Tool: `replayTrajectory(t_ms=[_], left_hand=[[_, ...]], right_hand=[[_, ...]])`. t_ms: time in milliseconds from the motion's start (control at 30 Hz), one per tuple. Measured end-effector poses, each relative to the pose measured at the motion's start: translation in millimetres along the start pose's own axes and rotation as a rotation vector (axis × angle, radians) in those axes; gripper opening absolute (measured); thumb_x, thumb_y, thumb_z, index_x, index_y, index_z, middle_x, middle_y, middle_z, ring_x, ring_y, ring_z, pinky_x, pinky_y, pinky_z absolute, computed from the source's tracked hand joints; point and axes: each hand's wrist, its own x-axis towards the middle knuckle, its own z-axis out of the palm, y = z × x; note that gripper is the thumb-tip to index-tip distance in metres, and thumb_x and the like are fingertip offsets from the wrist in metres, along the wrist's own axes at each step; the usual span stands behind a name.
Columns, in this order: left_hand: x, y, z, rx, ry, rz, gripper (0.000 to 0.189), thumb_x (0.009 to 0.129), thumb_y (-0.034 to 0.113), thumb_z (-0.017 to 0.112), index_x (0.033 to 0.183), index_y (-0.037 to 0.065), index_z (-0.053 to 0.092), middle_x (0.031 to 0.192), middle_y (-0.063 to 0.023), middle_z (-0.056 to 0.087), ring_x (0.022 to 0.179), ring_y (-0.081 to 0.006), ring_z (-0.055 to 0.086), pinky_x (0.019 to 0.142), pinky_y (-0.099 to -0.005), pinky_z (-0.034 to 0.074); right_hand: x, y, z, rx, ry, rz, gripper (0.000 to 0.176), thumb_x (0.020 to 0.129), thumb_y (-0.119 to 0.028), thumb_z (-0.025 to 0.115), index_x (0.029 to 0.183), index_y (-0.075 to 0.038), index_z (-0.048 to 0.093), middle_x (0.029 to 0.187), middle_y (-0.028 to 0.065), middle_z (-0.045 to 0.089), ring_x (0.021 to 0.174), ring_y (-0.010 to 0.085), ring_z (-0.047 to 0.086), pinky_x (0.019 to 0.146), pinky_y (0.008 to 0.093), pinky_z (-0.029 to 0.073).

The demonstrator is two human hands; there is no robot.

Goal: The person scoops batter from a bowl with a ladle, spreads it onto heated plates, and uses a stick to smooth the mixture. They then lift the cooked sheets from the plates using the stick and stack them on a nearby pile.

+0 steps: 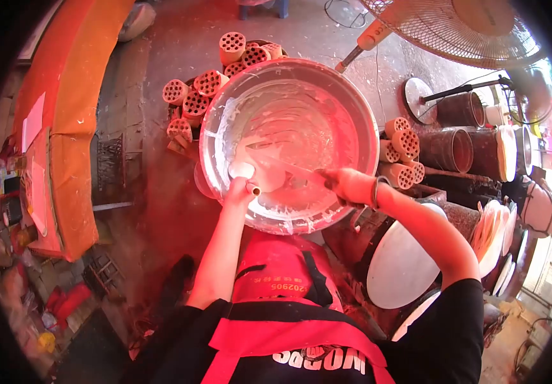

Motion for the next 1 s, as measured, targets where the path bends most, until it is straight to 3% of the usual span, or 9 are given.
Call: replayTrajectory(t_ms=[67,133,267,333,433,467,767,967,1000], left_hand=[[9.2,14.2,-13.5,0.214,-0.184,0.016,0.018,0.078,-0.003,0.037,0.087,0.004,0.050,0.061,-0.0028,0.045,0.042,-0.0119,0.043,0.040,-0.0215,0.035],[-9.0,25.4,-6.0,1.007,0.062,0.140,0.014,0.081,0.004,0.040,0.082,-0.004,0.051,0.059,-0.0095,0.051,0.043,-0.0198,0.050,0.039,-0.0309,0.037],[-75.4,15.9,-23.3,1.418,0.107,0.293,0.027,0.085,0.007,0.045,0.100,-0.015,0.041,0.072,-0.0219,0.058,0.043,-0.0300,0.058,0.033,-0.0373,0.043],[-113.5,23.4,-0.6,1.691,0.078,0.131,0.032,0.086,0.009,0.047,0.107,-0.013,0.038,0.082,-0.0271,0.059,0.057,-0.0366,0.062,0.044,-0.0429,0.048],[-54.3,35.9,-41.5,2.110,-0.264,0.828,0.035,0.088,0.009,0.047,0.116,-0.009,0.037,0.082,-0.0299,0.059,0.075,-0.0416,0.062,0.063,-0.0488,0.050],[-40.2,40.6,-26.4,2.165,-0.137,0.587,0.035,0.088,0.010,0.046,0.113,-0.012,0.039,0.087,-0.0335,0.059,0.089,-0.0456,0.058,0.078,-0.0501,0.045],[29.6,50.9,25.7,1.898,-0.249,0.016,0.031,0.086,0.008,0.039,0.115,-0.003,0.043,0.055,-0.0063,0.046,0.037,-0.0196,0.047,0.034,-0.0333,0.040],[-58.3,95.1,37.7,2.371,-0.360,-0.115,0.031,0.086,0.008,0.040,0.114,-0.006,0.042,0.065,-0.0129,0.056,0.049,-0.0235,0.058,0.041,-0.0366,0.046],[-42.1,104.9,22.9,2.630,-0.414,0.219,0.031,0.087,0.009,0.042,0.113,-0.008,0.042,0.071,-0.0175,0.059,0.059,-0.0266,0.062,0.047,-0.0389,0.049]], right_hand=[[-0.6,26.0,18.0,0.001,-0.010,0.011,0.054,0.088,-0.006,0.042,0.140,-0.016,0.034,0.070,0.0031,0.056,0.050,0.0103,0.050,0.042,0.0273,0.040],[16.9,109.3,54.5,-0.129,0.082,-0.688,0.054,0.087,-0.003,0.043,0.140,-0.011,0.034,0.082,0.0017,0.057,0.065,0.0081,0.053,0.052,0.0255,0.044],[-95.7,101.5,131.0,0.104,0.372,-0.499,0.049,0.094,-0.018,0.047,0.141,-0.012,0.034,0.082,0.0009,0.058,0.063,0.0065,0.053,0.052,0.0232,0.044],[-153.4,78.4,139.0,0.586,0.117,0.116,0.049,0.095,-0.028,0.046,0.140,-0.013,0.034,0.071,0.0017,0.058,0.050,0.0063,0.048,0.044,0.0220,0.040],[-161.3,90.1,163.1,0.862,0.126,0.157,0.054,0.095,-0.033,0.046,0.142,-0.014,0.029,0.060,0.0018,0.053,0.039,0.0076,0.041,0.036,0.0222,0.034],[-159.7,89.8,167.5,1.030,0.110,0.186,0.055,0.095,-0.033,0.046,0.143,-0.015,0.028,0.061,0.0020,0.052,0.039,0.0082,0.042,0.036,0.0226,0.033],[-62.0,89.9,163.3,0.840,0.185,0.024,0.047,0.095,-0.025,0.044,0.140,-0.020,0.034,0.060,0.0002,0.049,0.041,0.0089,0.039,0.039,0.0243,0.034],[-131.1,134.4,157.8,0.266,0.222,0.049,0.043,0.093,-0.017,0.047,0.136,-0.020,0.042,0.073,0.0033,0.056,0.052,0.0120,0.047,0.050,0.0300,0.043],[-130.4,145.0,159.2,0.164,0.287,-0.042,0.042,0.093,-0.017,0.046,0.135,-0.020,0.043,0.074,0.0058,0.057,0.053,0.0117,0.048,0.052,0.0305,0.044]])
